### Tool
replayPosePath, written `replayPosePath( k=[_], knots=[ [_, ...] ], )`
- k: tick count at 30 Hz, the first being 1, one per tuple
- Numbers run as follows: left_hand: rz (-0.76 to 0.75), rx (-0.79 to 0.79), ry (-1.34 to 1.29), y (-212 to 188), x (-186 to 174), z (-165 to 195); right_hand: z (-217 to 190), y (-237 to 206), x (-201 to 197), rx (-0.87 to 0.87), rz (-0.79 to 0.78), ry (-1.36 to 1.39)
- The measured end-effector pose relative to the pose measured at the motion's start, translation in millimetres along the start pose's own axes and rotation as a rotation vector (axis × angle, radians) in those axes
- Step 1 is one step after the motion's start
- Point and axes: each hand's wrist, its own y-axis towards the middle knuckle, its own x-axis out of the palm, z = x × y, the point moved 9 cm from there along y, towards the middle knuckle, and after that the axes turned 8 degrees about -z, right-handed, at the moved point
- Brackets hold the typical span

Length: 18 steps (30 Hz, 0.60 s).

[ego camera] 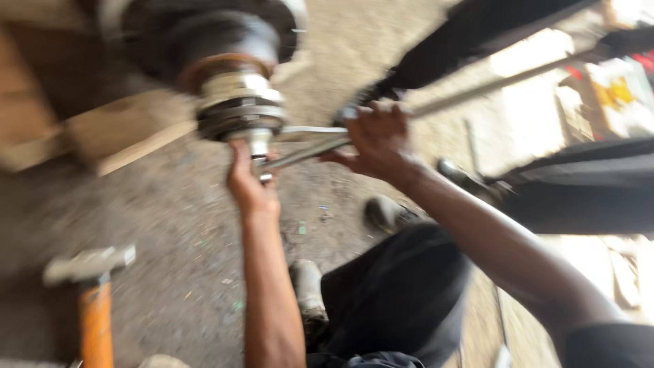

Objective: The person uses a wrench and a long metal bar to tighten a bolt on a mechanical component, likely a differential or axle assembly. They repeatedly apply force to the tool while sitting on the floor in a workshop environment.

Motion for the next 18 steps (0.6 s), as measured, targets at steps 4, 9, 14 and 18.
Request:
replayPosePath(
  k=[4,9,14,18],
  knots=[
    [-0.055,0.037,0.038,-9,17,5,10,0,3,0.012,-0.111,0.037],
    [-0.014,0.009,-0.004,-17,7,9,-8,-1,2,0.078,-0.072,0.046],
    [0.001,0.01,0.026,-22,2,11,-20,-8,-4,0.112,0.019,0.105],
    [0.027,0.02,-0.001,-28,-2,13,-31,-14,-8,0.146,-0.009,0.077]
  ],
)
